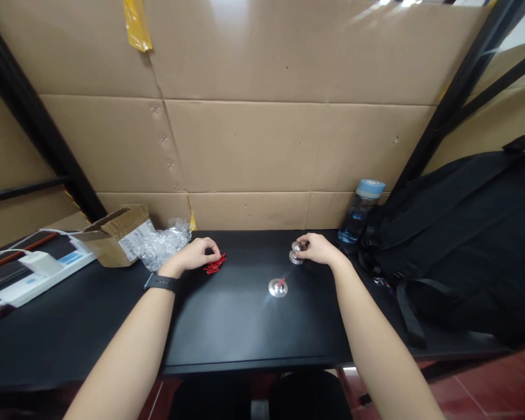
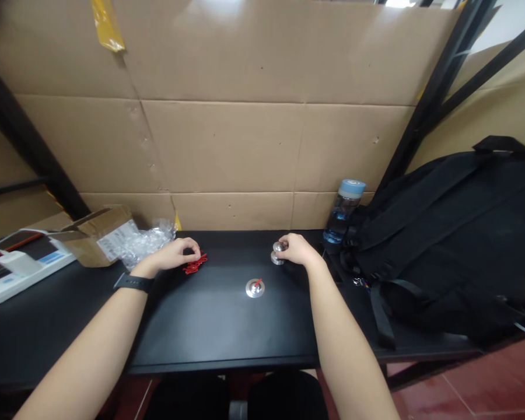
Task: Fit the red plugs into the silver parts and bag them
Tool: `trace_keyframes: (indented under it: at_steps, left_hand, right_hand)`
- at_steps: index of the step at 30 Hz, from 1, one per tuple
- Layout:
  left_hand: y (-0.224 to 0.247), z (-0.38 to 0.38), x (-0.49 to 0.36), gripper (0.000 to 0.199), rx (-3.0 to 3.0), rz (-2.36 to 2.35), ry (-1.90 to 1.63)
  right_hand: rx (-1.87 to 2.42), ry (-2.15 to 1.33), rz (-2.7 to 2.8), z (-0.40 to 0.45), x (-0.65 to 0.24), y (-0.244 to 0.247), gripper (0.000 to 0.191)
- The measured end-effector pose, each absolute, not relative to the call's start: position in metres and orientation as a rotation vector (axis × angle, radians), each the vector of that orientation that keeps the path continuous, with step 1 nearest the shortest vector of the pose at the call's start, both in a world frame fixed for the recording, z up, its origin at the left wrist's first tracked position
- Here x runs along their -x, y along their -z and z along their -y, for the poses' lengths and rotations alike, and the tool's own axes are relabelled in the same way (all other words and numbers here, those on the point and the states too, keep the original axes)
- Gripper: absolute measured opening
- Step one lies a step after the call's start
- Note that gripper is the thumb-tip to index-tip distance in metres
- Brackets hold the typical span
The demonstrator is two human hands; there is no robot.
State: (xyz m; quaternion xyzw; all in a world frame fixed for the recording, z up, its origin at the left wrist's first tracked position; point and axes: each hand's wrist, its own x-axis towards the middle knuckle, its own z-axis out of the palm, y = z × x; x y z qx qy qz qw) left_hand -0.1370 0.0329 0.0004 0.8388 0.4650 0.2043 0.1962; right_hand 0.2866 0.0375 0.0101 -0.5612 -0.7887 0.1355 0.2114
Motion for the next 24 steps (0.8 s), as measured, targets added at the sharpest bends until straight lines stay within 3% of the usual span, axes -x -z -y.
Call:
trace_keyframes:
  at_steps: [6, 9, 14, 16, 19, 24]
  left_hand:
    - [0.0, -0.033, 0.137, 0.021, -2.437, -1.361, -0.55]
    - [0.002, -0.033, 0.129, 0.019, -2.48, -1.494, -0.654]
    - [0.002, -0.022, 0.099, 0.014, -2.529, -1.537, -0.763]
    - [0.002, -0.016, 0.086, 0.012, -2.554, -1.469, -0.744]
    - [0.004, -0.009, 0.07, 0.011, -2.575, -1.384, -0.743]
    - [0.008, -0.001, 0.054, 0.014, -2.559, -1.216, -0.711]
  right_hand:
    - [1.541, -0.384, 2.261, -0.037, -0.281, -0.007, 0.047]
    - [1.408, -0.333, 2.247, -0.03, -0.276, -0.014, 0.041]
    - [1.141, -0.919, 2.522, -0.009, -0.251, -0.027, 0.037]
    - [1.126, -1.011, 2.584, -0.001, -0.238, -0.028, 0.025]
    - [1.132, -0.837, 2.625, 0.006, -0.223, -0.026, 0.007]
    - [1.036, -0.477, 2.46, 0.01, -0.208, -0.025, 0.008]
